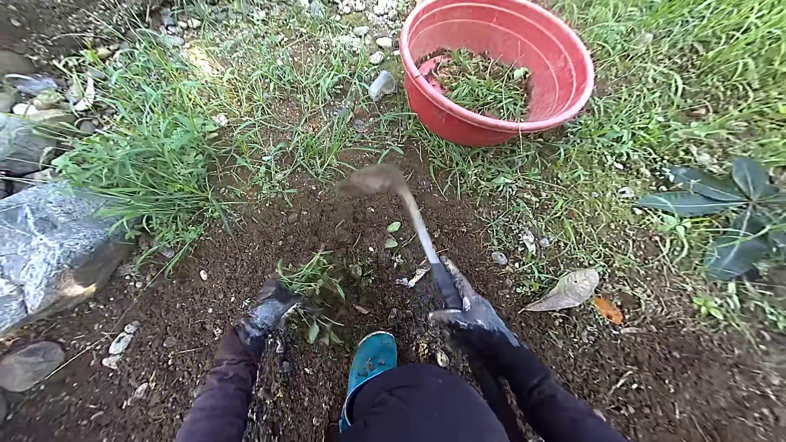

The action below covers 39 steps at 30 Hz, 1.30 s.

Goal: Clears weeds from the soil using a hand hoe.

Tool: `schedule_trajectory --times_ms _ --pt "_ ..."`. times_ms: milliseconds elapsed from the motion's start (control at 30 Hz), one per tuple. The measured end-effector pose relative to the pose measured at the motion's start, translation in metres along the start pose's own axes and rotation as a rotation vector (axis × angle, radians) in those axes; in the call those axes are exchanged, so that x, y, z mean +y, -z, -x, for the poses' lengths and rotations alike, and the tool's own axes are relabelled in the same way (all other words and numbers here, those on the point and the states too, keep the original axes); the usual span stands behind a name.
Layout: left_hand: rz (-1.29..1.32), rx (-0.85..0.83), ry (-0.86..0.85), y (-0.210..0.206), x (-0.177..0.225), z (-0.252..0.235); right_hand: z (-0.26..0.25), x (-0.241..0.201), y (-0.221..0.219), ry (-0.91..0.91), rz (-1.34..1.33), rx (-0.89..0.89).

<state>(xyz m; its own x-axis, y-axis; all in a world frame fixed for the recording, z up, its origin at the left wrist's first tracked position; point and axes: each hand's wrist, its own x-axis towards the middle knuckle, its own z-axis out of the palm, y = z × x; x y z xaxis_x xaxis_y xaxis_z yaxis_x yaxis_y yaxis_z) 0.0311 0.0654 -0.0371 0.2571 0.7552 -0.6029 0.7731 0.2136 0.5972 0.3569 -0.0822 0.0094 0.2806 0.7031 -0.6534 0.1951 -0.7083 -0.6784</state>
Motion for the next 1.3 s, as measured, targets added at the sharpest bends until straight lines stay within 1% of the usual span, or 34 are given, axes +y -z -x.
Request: schedule_trajectory --times_ms 33,67,100,133,200,267,300,367,433,467,500,533,600,633,667,700,733,800,867,900,933,967,1033,1100,1133,1200,1233,1300 --pt "-0.089 0.050 0.021 -0.002 -0.002 -0.002 0.000 -0.004 -0.004 -0.015 -0.046 0.037" --pt "-0.158 0.093 0.022 -0.005 -0.004 -0.003 -0.001 -0.004 -0.009 -0.034 -0.031 0.053" --pt "-0.193 0.111 0.020 -0.010 -0.006 -0.002 -0.003 -0.001 -0.011 -0.051 0.056 0.032" --pt "-0.216 0.103 0.009 -0.014 -0.009 0.001 -0.002 0.004 -0.011 -0.078 0.195 -0.027" --pt "-0.262 0.031 -0.072 -0.021 -0.014 0.008 0.007 0.024 -0.004 -0.071 0.403 -0.161" --pt "-0.275 -0.070 -0.197 -0.031 -0.013 0.013 0.022 0.036 0.014 -0.038 0.452 -0.146" --pt "-0.278 -0.122 -0.251 -0.038 -0.011 0.015 0.032 0.034 0.023 -0.046 0.431 -0.108" --pt "-0.313 -0.179 -0.383 -0.054 0.000 0.010 0.049 0.019 0.036 -0.051 0.240 0.026" --pt "-0.488 -0.197 -0.516 -0.068 0.024 -0.004 0.055 0.006 0.034 -0.030 -0.030 0.216" --pt "-0.556 -0.169 -0.569 -0.076 0.038 -0.013 0.052 0.004 0.027 -0.030 -0.142 0.297" --pt "-0.601 -0.142 -0.579 -0.084 0.052 -0.025 0.046 0.004 0.021 -0.049 -0.178 0.343" --pt "-0.637 -0.133 -0.555 -0.092 0.067 -0.036 0.041 0.010 0.016 -0.084 -0.097 0.342" --pt "-0.719 -0.196 -0.438 -0.103 0.091 -0.053 0.037 0.026 0.012 -0.191 0.198 0.193" --pt "-0.782 -0.229 -0.410 -0.107 0.097 -0.061 0.041 0.032 0.013 -0.223 0.303 0.121" --pt "-0.816 -0.257 -0.398 -0.110 0.102 -0.066 0.048 0.035 0.018 -0.237 0.336 0.089" --pt "-0.822 -0.272 -0.405 -0.112 0.105 -0.066 0.055 0.034 0.026 -0.242 0.308 0.090" --pt "-0.814 -0.280 -0.422 -0.114 0.103 -0.065 0.063 0.031 0.034 -0.228 0.227 0.114" --pt "-0.788 -0.293 -0.431 -0.119 0.098 -0.058 0.069 0.025 0.040 -0.183 -0.013 0.210" --pt "-0.728 -0.301 -0.452 -0.124 0.093 -0.047 0.061 0.016 0.031 -0.151 -0.209 0.315" --pt "-0.698 -0.305 -0.459 -0.126 0.090 -0.041 0.053 0.012 0.022 -0.141 -0.237 0.330" --pt "-0.660 -0.318 -0.454 -0.128 0.087 -0.035 0.046 0.014 0.014 -0.136 -0.173 0.313" --pt "-0.605 -0.328 -0.452 -0.130 0.081 -0.028 0.040 0.020 0.008 -0.141 -0.031 0.257" --pt "-0.494 -0.357 -0.490 -0.128 0.065 -0.015 0.040 0.043 0.004 -0.095 0.264 0.051" --pt "-0.392 -0.373 -0.577 -0.124 0.049 -0.004 0.055 0.048 0.016 -0.101 0.370 -0.043" --pt "-0.343 -0.362 -0.622 -0.124 0.038 -0.001 0.064 0.049 0.025 -0.097 0.369 -0.015" --pt "-0.303 -0.343 -0.689 -0.123 0.028 0.003 0.076 0.039 0.041 -0.108 0.212 0.076" --pt "-0.309 -0.337 -0.691 -0.122 0.029 0.004 0.077 0.033 0.047 -0.108 0.105 0.149" --pt "-0.347 -0.302 -0.643 -0.123 0.043 0.002 0.069 0.022 0.044 -0.103 -0.121 0.310"
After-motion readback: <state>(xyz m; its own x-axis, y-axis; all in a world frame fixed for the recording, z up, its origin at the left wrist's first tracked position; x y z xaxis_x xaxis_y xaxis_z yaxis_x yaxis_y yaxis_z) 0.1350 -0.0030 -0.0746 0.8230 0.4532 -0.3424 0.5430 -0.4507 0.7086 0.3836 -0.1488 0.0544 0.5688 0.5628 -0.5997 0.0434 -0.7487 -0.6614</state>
